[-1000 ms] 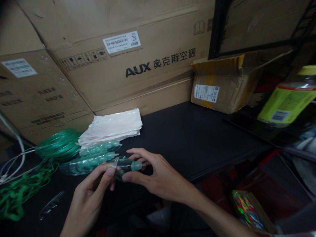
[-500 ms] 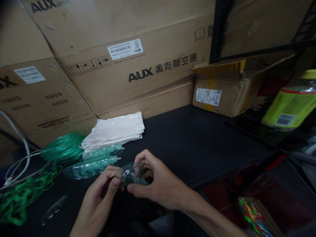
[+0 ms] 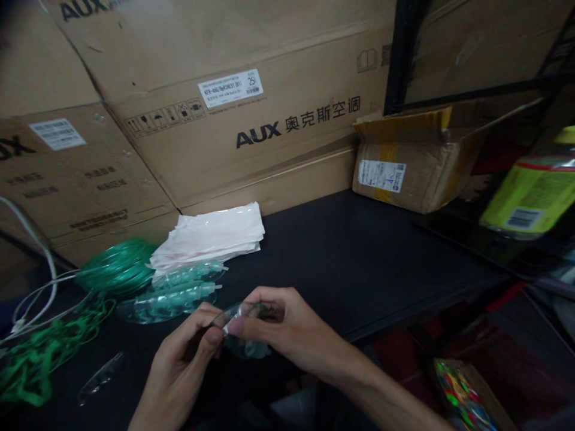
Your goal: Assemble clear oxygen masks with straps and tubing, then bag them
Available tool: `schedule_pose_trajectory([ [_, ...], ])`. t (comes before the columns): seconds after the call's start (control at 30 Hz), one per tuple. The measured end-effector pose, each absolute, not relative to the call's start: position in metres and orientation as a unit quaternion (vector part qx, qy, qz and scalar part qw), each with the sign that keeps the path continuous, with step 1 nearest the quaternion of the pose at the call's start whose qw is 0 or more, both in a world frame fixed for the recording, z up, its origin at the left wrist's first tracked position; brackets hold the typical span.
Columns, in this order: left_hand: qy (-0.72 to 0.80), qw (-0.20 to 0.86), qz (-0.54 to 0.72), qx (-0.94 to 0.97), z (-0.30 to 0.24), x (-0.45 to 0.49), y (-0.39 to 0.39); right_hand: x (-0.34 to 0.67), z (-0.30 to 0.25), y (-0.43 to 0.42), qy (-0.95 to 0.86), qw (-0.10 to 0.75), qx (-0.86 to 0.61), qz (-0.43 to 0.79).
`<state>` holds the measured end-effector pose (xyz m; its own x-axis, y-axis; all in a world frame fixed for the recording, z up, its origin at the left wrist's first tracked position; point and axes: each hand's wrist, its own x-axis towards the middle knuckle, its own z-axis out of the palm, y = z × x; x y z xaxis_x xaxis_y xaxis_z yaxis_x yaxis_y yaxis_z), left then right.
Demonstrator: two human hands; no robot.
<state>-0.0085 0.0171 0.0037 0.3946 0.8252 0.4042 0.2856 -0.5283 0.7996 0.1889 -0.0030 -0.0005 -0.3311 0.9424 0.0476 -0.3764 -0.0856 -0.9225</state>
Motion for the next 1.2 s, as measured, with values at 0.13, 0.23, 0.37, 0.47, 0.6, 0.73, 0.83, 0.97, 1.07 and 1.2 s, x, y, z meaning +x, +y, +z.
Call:
schedule_pose_trajectory([
  [0.13, 0.369, 0.365, 0.397, 0.757, 0.005, -0.011, 0.016, 0.190, 0.000, -0.005, -0.450, 0.492, -0.290, 0.687],
  [0.23, 0.380, 0.405, 0.389, 0.735, 0.005, -0.016, 0.016, 0.190, 0.001, -0.004, -0.426, 0.495, -0.275, 0.706],
  [0.37, 0.391, 0.433, 0.378, 0.718, 0.006, -0.018, 0.014, 0.191, 0.003, -0.004, -0.398, 0.504, -0.261, 0.721],
  [0.47, 0.397, 0.455, 0.374, 0.704, 0.007, -0.017, 0.013, 0.193, 0.004, -0.004, -0.388, 0.504, -0.254, 0.728],
  [0.6, 0.377, 0.443, 0.403, 0.707, 0.004, -0.014, 0.015, 0.193, 0.002, -0.005, -0.392, 0.507, -0.257, 0.724],
  [0.73, 0.379, 0.419, 0.411, 0.715, 0.003, -0.012, 0.017, 0.189, 0.001, -0.005, -0.432, 0.512, -0.279, 0.688],
  [0.83, 0.376, 0.406, 0.413, 0.723, 0.006, -0.010, 0.017, 0.187, 0.001, -0.005, -0.462, 0.507, -0.300, 0.663],
  [0.97, 0.390, 0.382, 0.428, 0.721, 0.008, -0.010, 0.015, 0.189, 0.002, -0.006, -0.492, 0.511, -0.294, 0.641],
  [1.07, 0.416, 0.391, 0.449, 0.688, 0.007, -0.010, 0.016, 0.192, 0.001, -0.007, -0.514, 0.517, -0.262, 0.633],
  [1.2, 0.464, 0.410, 0.465, 0.632, 0.007, -0.008, 0.018, 0.191, -0.003, -0.007, -0.529, 0.525, -0.255, 0.616],
])
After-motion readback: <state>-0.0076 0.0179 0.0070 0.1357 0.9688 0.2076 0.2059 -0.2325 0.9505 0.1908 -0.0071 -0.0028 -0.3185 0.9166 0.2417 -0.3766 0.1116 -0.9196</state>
